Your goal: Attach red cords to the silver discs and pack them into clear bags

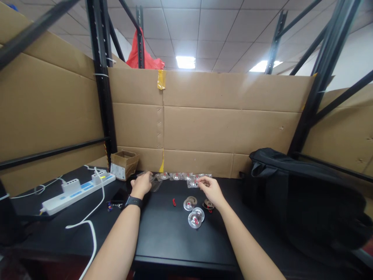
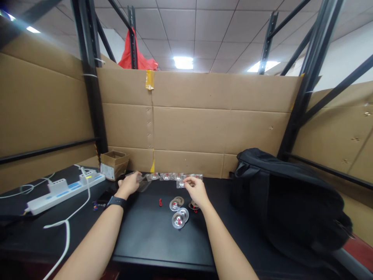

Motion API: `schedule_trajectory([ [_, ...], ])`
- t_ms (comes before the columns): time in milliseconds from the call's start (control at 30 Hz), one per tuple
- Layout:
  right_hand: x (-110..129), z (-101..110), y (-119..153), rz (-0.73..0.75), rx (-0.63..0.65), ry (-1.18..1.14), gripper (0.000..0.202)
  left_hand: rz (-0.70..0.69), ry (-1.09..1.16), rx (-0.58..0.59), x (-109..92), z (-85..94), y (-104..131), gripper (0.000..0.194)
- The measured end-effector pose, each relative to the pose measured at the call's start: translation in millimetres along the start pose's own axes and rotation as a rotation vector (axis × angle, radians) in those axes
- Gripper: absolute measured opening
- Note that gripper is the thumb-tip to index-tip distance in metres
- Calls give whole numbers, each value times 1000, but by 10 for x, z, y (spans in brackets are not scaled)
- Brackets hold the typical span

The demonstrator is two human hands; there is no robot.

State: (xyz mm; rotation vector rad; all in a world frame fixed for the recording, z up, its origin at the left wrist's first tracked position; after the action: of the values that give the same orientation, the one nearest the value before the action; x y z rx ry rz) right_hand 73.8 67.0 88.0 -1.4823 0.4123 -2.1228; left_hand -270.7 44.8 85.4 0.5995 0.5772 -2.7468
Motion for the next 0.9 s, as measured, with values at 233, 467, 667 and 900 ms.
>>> schedule_trajectory([
  [233,36,-4,12,-65,29,-40,17,-51,43,-170,-153,259,36,37],
  [467,67,-23,22,-95,55,-47,17,-49,26,49,-200,167,110,37],
  [667,33,-54,31,-68,92,-25,15,-50,22,195,-278,-28,159,49],
  [900,-31,-96,19,-45,116,-26,14,-52,-123,148,-386,-137,207,36],
])
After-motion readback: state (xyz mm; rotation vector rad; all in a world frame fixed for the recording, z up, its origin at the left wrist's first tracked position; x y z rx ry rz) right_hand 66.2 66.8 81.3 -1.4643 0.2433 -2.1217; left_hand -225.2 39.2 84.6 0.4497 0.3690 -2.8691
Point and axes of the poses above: each hand's wrist, its own y-axis away from the middle knuckle, its own z-axis out of the back of the hand, x = y × z, the point moved 4 cm from there along -y, towards the middle knuckle, and after that the axes turned 13 degrees about y, right-handed, at the moved point
